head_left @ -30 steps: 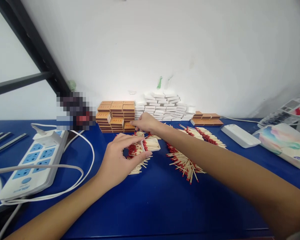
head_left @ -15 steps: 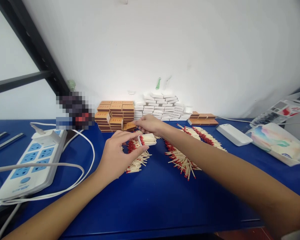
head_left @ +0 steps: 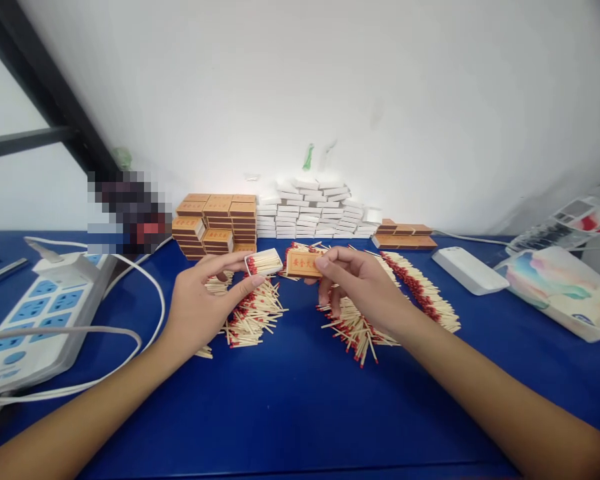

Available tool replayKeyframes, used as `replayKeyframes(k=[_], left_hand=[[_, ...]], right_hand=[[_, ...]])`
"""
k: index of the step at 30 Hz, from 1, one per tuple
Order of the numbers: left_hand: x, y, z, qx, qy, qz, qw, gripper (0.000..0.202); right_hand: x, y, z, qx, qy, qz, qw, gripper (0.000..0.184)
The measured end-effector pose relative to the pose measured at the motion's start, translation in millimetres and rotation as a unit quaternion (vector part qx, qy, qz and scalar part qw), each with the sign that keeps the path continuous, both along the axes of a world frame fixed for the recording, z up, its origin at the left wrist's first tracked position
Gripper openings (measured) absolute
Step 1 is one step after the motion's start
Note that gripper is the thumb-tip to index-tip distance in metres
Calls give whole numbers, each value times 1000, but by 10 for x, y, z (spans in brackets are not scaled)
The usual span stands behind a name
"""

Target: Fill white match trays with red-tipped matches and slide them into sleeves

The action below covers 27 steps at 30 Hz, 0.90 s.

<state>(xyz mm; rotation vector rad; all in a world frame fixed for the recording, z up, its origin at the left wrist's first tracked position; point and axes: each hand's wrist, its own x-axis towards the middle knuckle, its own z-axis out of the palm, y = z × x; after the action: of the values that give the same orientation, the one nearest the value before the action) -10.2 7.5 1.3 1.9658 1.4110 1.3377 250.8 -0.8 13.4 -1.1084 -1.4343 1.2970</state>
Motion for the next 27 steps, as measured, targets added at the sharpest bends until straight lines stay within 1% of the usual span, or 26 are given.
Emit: replayKeyframes(k=[3, 8, 11, 15, 17, 24, 27], left_hand=[[32, -52, 11, -35, -22, -7, 999, 44], [80, -117, 38, -56, -39, -18, 997, 44], [78, -117, 48, -56, -59, -16, 997, 44], [58, -118, 54, -50, -71, -15, 996, 49], [59, -124, 58, -48, -79, -18, 996, 48], [89, -143, 69, -73, -103, -48, 991, 46], [90, -148, 77, -59, -94, -55, 992, 44]], right_hand=[[-51, -32, -28, -16, 18, 6, 1000, 42], [-21, -50, -53, -14, 32, 4, 999, 39], [-40, -77, -53, 7, 36, -5, 999, 38], [-99, -120, -43, 37, 51, -36, 997, 38], [-119, -134, -38, 45, 57, -47, 996, 38], [-94, -152, -50, 39, 57, -66, 995, 40], [-86, -162, -49, 32, 62, -65, 995, 40]])
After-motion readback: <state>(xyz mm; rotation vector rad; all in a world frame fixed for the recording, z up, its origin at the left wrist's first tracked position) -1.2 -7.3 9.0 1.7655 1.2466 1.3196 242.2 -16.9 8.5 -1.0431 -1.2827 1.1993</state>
